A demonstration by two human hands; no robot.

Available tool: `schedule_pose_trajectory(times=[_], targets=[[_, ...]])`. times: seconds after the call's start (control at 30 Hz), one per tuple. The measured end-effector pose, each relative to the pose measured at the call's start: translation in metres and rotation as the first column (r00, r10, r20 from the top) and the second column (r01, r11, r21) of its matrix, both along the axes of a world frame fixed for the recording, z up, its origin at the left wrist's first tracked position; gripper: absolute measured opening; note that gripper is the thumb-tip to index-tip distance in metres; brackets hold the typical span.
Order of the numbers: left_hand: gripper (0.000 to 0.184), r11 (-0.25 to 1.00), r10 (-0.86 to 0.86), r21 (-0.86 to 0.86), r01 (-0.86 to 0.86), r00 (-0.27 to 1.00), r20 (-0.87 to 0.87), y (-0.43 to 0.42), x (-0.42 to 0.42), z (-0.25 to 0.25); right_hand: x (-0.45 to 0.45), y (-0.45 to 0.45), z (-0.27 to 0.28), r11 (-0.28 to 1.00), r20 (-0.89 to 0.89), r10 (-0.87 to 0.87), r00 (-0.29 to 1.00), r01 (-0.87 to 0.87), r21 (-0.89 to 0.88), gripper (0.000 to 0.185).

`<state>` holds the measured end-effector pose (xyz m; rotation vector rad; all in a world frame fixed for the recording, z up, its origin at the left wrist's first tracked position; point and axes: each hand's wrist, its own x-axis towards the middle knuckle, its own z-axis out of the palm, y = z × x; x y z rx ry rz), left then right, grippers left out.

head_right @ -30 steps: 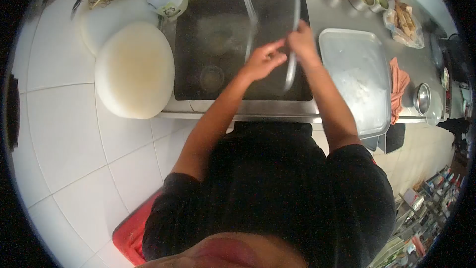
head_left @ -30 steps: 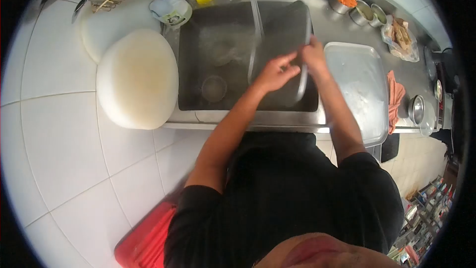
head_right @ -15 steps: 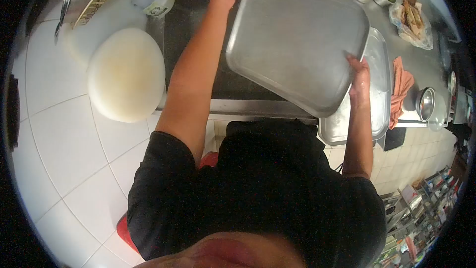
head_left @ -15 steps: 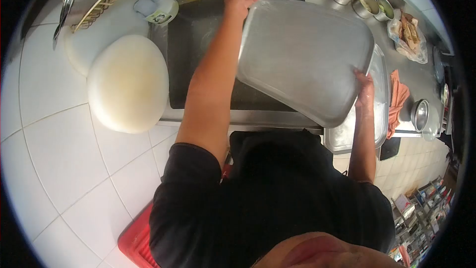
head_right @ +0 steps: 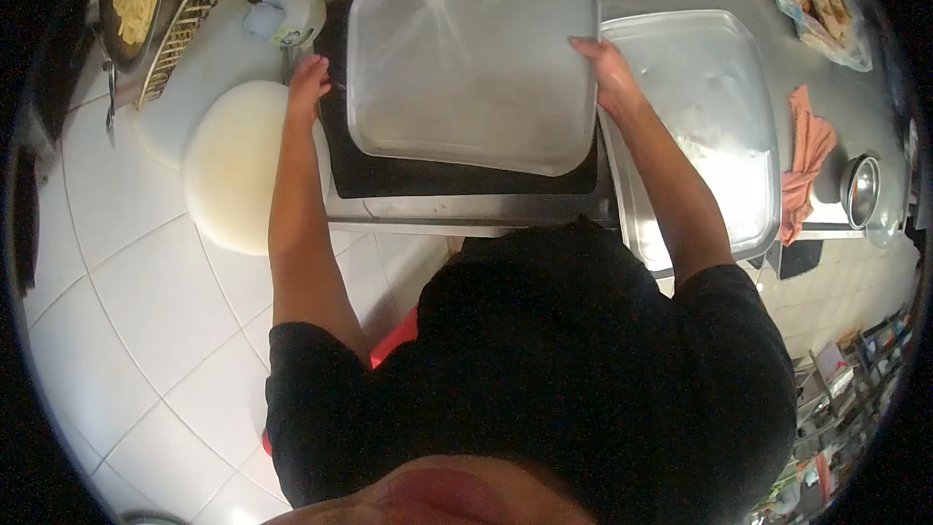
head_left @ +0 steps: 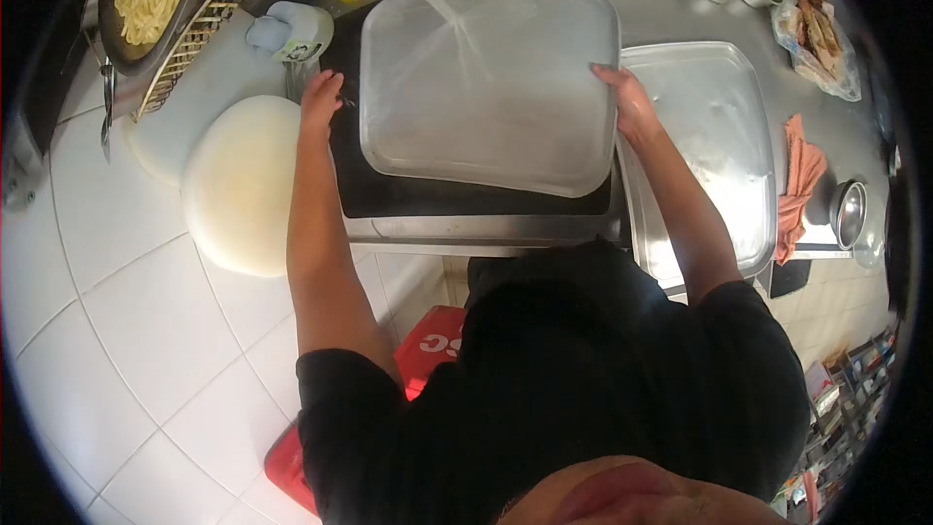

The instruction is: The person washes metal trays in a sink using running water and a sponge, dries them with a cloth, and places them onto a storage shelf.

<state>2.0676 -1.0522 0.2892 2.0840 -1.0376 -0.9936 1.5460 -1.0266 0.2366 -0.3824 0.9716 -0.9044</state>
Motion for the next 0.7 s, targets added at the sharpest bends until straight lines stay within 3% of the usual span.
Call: schedule_pose_trajectory(times=[0.1,0.2,0.23,0.3,0.33,0.37,0.43,0.53,0.63,0.7], targets=[[0.061,0.996,0.051,0.075,-0.045,0.995,-0.086,0.034,0.005,0.009,0.026,-0.012,-0.004,0.999,0.047,0.047,0.998,-0.047,-0.011,0.044],[0.07,0.999,0.017,-0.049,-0.023,0.993,-0.117,0.057,0.041,-0.019,0.048,-0.02,-0.014,0.993,0.117,0.11,0.987,-0.113,0.018,0.045],[0.072,0.995,0.095,0.019,-0.094,0.994,-0.056,0.071,0.012,0.013,0.056,-0.022,-0.018,0.993,0.12,0.114,0.986,-0.119,0.028,0.046],[0.069,0.99,0.132,0.047,-0.133,0.991,0.025,0.082,0.061,-0.015,0.069,-0.028,-0.022,0.993,0.121,0.108,0.987,-0.114,0.044,0.045],[0.064,0.984,0.167,0.057,-0.17,0.985,0.049,0.089,0.049,0.004,0.078,-0.032,-0.022,0.993,0.123,0.103,0.987,-0.11,0.049,0.044],[0.059,0.976,0.207,0.06,-0.211,0.976,0.075,0.1,0.037,0.03,0.089,-0.035,-0.021,0.996,-0.01,0.086,0.996,-0.086,0.015,0.043],[0.043,0.967,0.221,-0.119,-0.223,0.975,-0.03,0.117,0.033,0.049,0.114,-0.049,-0.033,0.995,-0.208,0.076,0.975,-0.087,-0.047,0.044],[0.039,0.981,0.13,-0.143,-0.131,0.991,-0.016,0.141,0.055,0.071,0.153,-0.079,-0.064,0.969,-0.463,0.102,0.88,-0.193,-0.154,0.047],[0.028,0.974,0.102,-0.221,-0.052,0.97,0.219,0.165,0.036,0.113,0.171,-0.077,-0.039,0.896,-0.685,-0.055,0.726,-0.267,-0.354,0.049],[0.025,0.963,0.028,-0.257,0.085,0.913,0.408,0.179,0.013,0.144,0.151,-0.064,-0.011,0.842,-0.662,-0.277,0.697,-0.157,-0.517,0.047]])
